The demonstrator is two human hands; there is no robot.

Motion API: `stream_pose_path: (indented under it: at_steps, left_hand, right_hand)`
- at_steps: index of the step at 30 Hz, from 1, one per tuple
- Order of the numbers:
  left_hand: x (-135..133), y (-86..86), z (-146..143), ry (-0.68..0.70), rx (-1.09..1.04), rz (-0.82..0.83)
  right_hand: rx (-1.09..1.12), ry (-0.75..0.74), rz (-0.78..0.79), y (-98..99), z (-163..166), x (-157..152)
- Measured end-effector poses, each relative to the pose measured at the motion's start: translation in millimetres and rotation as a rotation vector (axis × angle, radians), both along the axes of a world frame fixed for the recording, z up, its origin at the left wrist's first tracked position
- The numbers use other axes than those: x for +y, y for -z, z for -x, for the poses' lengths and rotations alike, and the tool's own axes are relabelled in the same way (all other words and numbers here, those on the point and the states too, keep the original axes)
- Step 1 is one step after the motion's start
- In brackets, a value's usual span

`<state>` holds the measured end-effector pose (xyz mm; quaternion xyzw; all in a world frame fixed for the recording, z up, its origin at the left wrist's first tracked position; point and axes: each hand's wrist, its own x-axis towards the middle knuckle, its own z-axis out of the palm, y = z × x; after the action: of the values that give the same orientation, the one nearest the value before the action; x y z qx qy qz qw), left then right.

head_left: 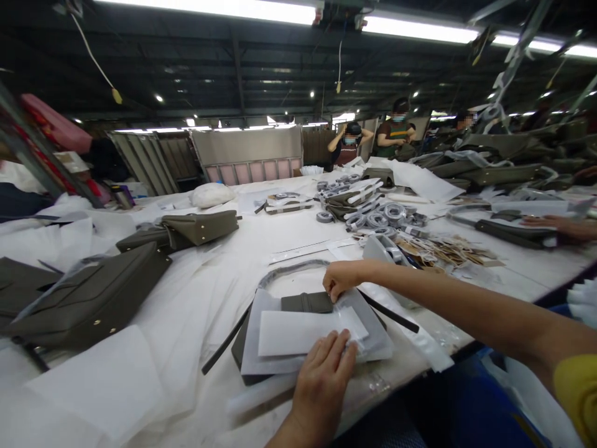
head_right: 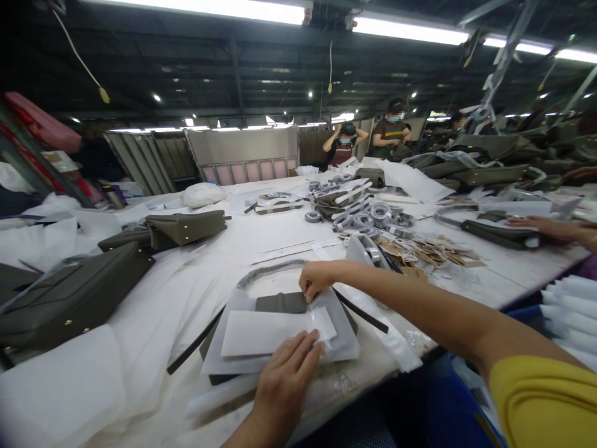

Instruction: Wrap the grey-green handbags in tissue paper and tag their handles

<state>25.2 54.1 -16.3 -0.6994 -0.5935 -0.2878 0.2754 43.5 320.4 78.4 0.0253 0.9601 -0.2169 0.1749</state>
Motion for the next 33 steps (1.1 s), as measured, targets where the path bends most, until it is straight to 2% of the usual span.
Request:
stream_pose_path:
  at_steps: [6, 14, 19, 23, 28, 33]
  left_hand:
    - [0, -1.2, 1, 0.002, 0.004, 0.017]
    - [-1, -2.4, 1, -0.001, 0.007, 0.050]
    - [-3, -1.8, -2, -0.007, -0.034, 0.105]
    - [-5, -2.7, -3, -0.001, -0.062, 0.149]
    - [-8, -4.4, -3, 0.019, -0.087, 0.169]
    - [-10, -7.6, -4, 0.038, -0.092, 0.148]
  right_hand:
    - [0.079, 0.049, 0.006, 5.7, -5, 0]
    - [-0.040, 0.171, 0.045, 26.5, 5, 13]
    - [-0.189, 0.144, 0.054, 26.6, 16, 18]
    - [-0.215, 0.157, 0.004, 22.9, 18, 12]
    - [-0.016, 0.225, -0.082, 13.6, 3, -12]
    - [0.295, 0.250, -0.113, 3.5, -47, -49]
